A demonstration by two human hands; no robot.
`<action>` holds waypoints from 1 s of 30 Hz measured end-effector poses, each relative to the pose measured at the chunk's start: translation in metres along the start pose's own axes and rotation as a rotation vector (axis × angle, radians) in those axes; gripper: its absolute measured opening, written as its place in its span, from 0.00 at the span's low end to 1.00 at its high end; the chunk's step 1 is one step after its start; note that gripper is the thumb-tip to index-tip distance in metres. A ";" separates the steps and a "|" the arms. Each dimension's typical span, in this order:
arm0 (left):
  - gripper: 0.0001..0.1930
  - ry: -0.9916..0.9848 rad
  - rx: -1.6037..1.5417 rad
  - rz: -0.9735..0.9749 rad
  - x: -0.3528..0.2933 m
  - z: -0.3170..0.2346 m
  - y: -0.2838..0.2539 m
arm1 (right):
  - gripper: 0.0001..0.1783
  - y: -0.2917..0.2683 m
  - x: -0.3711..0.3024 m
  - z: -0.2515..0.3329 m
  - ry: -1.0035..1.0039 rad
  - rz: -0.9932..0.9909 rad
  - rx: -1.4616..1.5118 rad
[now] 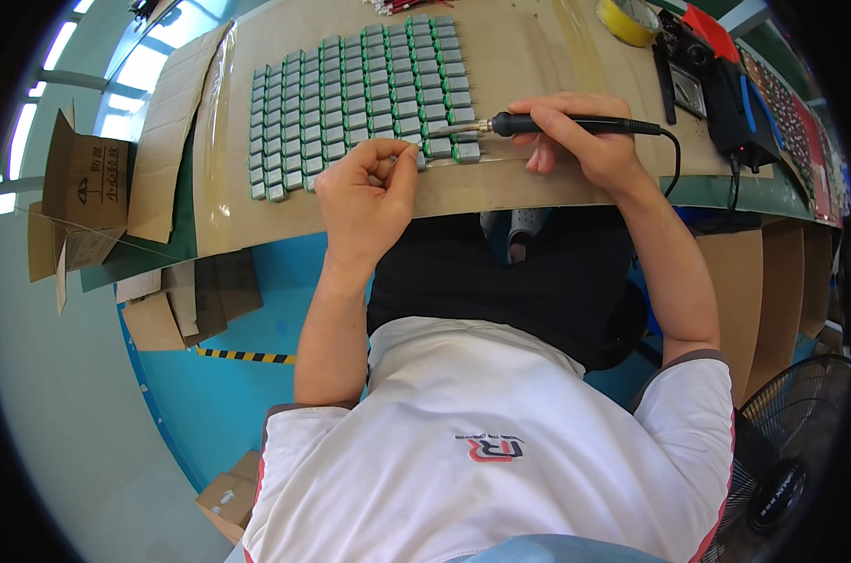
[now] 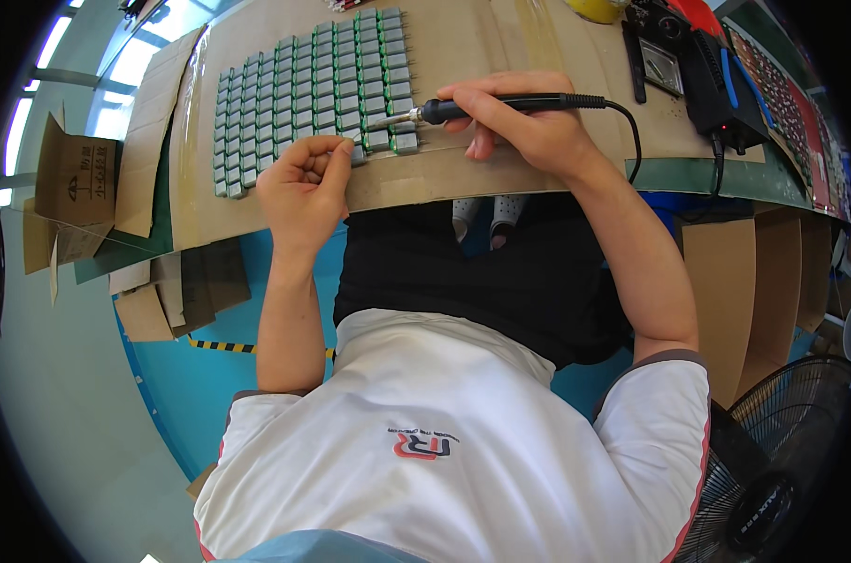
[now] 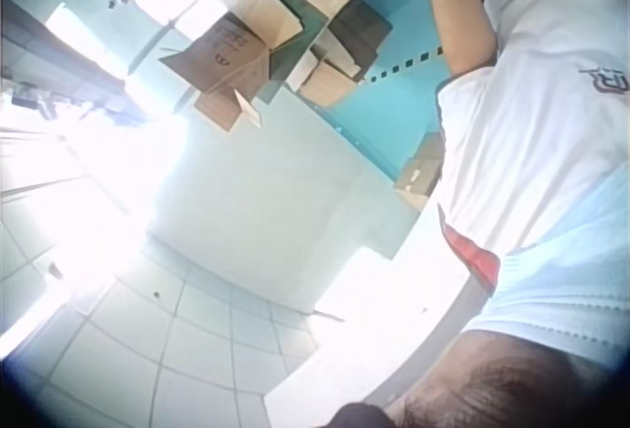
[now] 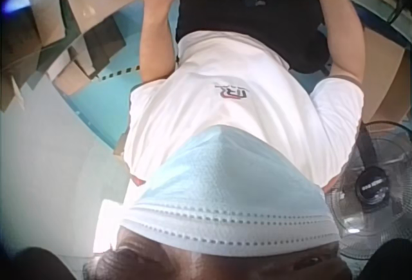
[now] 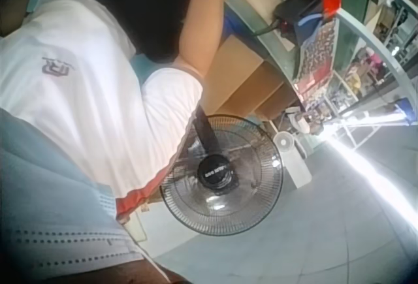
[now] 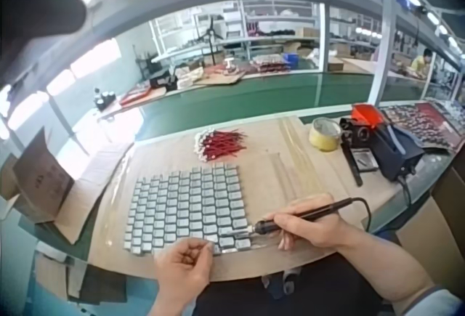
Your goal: Soldering individual wires onto a grid of small electronic components arranged on a workbench.
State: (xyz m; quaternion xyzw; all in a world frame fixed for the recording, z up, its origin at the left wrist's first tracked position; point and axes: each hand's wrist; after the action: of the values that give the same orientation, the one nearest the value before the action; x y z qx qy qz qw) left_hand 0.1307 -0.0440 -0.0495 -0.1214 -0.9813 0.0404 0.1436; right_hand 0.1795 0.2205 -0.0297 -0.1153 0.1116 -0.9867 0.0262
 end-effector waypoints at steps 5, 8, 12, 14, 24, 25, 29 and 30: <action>0.01 -0.001 -0.039 -0.064 -0.001 0.000 -0.001 | 0.13 0.000 -0.001 0.000 0.003 -0.010 0.027; 0.02 0.056 -0.009 0.015 -0.001 0.003 -0.006 | 0.14 0.000 -0.001 0.001 0.052 -0.046 0.060; 0.02 0.034 0.000 0.028 -0.001 0.003 -0.005 | 0.14 0.000 -0.001 0.002 0.026 -0.032 0.037; 0.02 0.028 0.004 0.030 -0.001 0.003 -0.006 | 0.14 0.000 -0.001 0.002 0.027 -0.033 0.033; 0.03 0.016 0.022 0.061 0.000 0.004 -0.006 | 0.13 -0.001 -0.001 0.001 0.012 0.000 0.024; 0.03 0.015 0.024 0.065 0.000 0.004 -0.006 | 0.13 0.000 -0.001 0.001 0.010 0.001 0.025; 0.03 0.008 0.030 0.064 0.000 0.003 -0.007 | 0.13 0.000 -0.001 0.001 -0.002 0.014 0.015; 0.03 0.010 0.030 0.067 0.000 0.003 -0.007 | 0.13 0.000 -0.001 0.002 0.010 0.012 0.013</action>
State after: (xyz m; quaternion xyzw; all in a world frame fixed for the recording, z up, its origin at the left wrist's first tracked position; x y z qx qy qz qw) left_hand 0.1283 -0.0507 -0.0517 -0.1522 -0.9752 0.0595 0.1491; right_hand 0.1809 0.2198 -0.0277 -0.1096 0.1061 -0.9878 0.0323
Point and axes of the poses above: each hand's wrist, its own x-axis towards the middle knuckle, its own y-axis out of the palm, z = x × y, and after that the axes turned 12 degrees about -x, right-handed
